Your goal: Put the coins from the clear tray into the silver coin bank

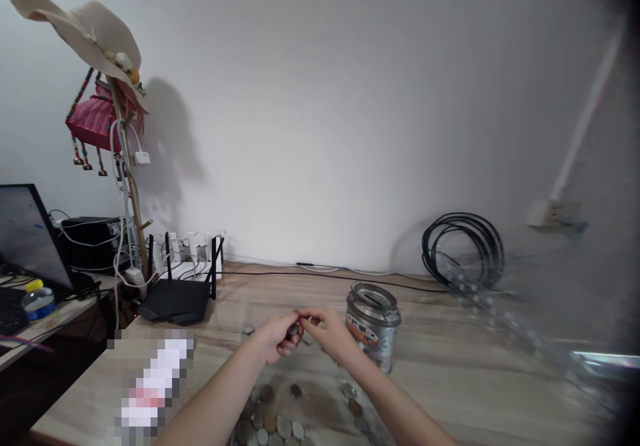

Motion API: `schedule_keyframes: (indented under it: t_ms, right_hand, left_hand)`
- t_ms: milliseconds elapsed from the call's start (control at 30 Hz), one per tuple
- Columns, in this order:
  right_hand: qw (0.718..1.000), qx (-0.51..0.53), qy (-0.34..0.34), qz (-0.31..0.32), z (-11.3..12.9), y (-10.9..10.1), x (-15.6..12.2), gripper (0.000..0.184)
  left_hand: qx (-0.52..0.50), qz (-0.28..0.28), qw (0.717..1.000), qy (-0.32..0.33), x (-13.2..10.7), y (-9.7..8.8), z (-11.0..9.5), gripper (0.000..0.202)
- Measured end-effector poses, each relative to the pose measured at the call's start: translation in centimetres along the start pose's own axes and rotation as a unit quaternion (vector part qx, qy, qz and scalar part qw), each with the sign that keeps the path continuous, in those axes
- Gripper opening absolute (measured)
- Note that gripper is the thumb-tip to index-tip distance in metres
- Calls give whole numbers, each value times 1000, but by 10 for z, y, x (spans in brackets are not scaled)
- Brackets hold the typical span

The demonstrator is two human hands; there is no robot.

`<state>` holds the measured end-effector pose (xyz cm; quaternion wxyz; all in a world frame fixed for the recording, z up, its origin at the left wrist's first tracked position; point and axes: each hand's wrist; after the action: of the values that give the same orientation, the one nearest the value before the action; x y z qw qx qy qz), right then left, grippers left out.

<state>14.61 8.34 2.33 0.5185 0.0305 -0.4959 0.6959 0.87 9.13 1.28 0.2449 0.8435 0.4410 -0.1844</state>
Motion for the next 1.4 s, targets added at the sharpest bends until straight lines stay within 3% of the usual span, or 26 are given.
schedule_keyframes:
  t_ms: [100,200,300,433,567,667,733,800,867,967,1067,1200,1300,1400]
  right_hand:
    - [996,-75,27,-34,-2,-12,-2,24]
    - [989,-123,28,-78,0,-30,-3,26]
    - [997,-64,21,-25,4,-39,-4,27]
    - [998,44,-7,35,5,-27,-3,26]
    - [996,83,29,-29,3,-11,0,24]
    - [992,116,21,-36,5,-8,0,29]
    - [996,58,10,-72,9,-15,-2,29]
    - [984,-89,7,-157,13,-30,-5,27]
    - [939,-255,19,-231,15,-53,-9,27]
    - [875,-413,92,-237,5,-89,-16,26]
    - [886,-407,163,-152,-20,-112,-22,22]
    - [922,-337,168,-93,-48,-120,-24,19]
    - [918,-351,141,-124,-45,-117,-23,23]
    - [887,-387,79,-239,-24,-106,-19,26]
  left_hand:
    - [1,27,999,-40,-1,4,-1,34]
    - [-3,-3,1000,-5,-2,7,-1,31]
    - [13,-30,999,25,-4,8,-2,34]
    - [29,-31,999,27,-7,7,-2,41]
    - [38,0,999,35,-10,9,-2,45]
    - [28,9,998,58,-11,12,-3,43]
    - [16,17,998,53,-11,13,-3,42]
    - [-3,18,1000,21,-9,13,-3,42]
    - [-34,-5,999,-6,-6,10,-4,36]
    - [-91,-51,994,4,-1,3,-4,25]
    - [-92,-69,993,27,1,0,-3,30]
    - [-54,-66,996,42,1,1,-2,26]
    - [-39,-72,996,45,1,2,-2,16]
    - [-28,-86,995,47,-1,4,-3,13]
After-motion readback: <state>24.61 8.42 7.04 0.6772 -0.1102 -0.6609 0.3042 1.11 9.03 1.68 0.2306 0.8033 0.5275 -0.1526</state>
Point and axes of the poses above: each hand's wrist, its own x-axis towards the middle knuckle, its own y-axis out of the palm, z = x × y, and after that the axes turned 15 degrees about -y, right-handed
